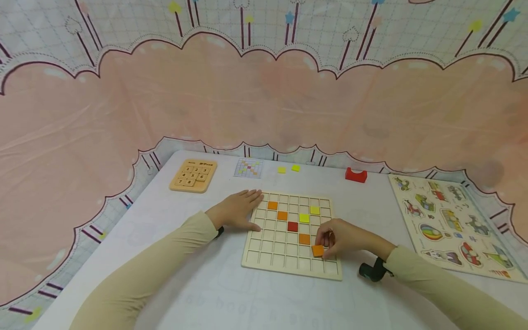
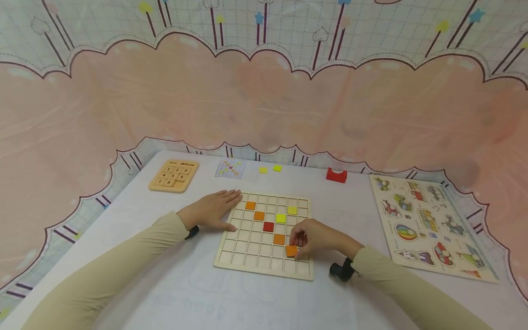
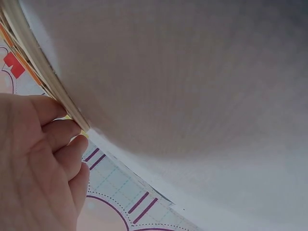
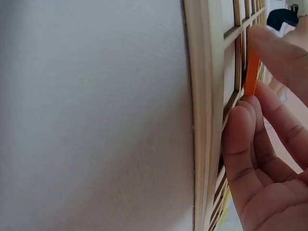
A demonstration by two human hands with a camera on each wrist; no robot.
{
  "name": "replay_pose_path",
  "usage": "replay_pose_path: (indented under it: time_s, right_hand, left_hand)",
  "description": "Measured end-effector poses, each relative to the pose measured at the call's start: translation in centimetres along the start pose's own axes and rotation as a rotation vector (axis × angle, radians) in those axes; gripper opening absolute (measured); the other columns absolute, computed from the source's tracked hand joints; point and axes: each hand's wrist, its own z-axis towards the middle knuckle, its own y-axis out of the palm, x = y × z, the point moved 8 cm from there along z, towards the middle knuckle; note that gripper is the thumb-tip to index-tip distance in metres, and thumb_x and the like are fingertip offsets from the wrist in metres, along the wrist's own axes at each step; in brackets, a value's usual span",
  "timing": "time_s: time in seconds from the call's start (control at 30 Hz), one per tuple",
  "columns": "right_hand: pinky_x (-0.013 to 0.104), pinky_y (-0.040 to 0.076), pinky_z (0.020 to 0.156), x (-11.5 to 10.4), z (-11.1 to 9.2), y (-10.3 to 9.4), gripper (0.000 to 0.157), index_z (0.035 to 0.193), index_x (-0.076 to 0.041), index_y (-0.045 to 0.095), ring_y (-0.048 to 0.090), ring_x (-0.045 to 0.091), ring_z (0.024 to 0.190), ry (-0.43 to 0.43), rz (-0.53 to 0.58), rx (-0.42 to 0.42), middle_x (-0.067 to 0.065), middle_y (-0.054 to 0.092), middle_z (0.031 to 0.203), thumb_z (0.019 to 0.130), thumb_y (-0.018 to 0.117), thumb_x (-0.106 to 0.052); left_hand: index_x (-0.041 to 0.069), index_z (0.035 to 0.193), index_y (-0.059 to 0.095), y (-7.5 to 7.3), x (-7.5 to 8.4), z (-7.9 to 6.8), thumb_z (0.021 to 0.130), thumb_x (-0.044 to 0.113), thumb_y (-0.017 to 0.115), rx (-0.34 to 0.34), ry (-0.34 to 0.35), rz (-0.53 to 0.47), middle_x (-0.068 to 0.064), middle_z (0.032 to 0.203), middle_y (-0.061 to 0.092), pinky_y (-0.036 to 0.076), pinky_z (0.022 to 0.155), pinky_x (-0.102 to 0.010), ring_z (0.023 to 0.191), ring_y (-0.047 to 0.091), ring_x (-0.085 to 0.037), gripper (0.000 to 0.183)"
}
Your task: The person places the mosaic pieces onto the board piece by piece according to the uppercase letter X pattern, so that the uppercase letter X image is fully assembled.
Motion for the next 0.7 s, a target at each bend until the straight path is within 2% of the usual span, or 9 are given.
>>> replay_pose_path:
  time_s: [0.23, 0.7]
  right_hand:
    - [0.016, 0.048, 0.061, 0.19, 0.04, 0.09, 0.023, 0.087, -0.017, 0.068, 0.051, 0.009, 0.071, 0.027, -0.009, -0.010, -0.005, 0.056, 0.075, 0.070, 0.083, -0.021]
    - [0.017, 0.048, 0.063, 0.38, 0.21, 0.03, 0.018, 0.088, -0.016, 0.069, 0.052, 0.008, 0.072, -0.014, -0.002, -0.039, -0.005, 0.059, 0.077, 0.074, 0.080, -0.018]
  left_hand:
    - [0.001, 0.149, 0.019, 0.10, -0.02, -0.02, 0.084, 0.068, 0.048, 0.003, 0.004, -0.009, -0.015, 0.157, 0.018, 0.017, 0.121, -0.041, 0.146, 0.018, -0.029, 0.098]
    - [0.000, 0.149, 0.020, 0.23, -0.10, 0.04, 0.084, 0.068, 0.048, 0.021, 0.013, -0.003, -0.016, 0.156, 0.019, 0.018, 0.120, -0.041, 0.145, 0.019, -0.029, 0.098]
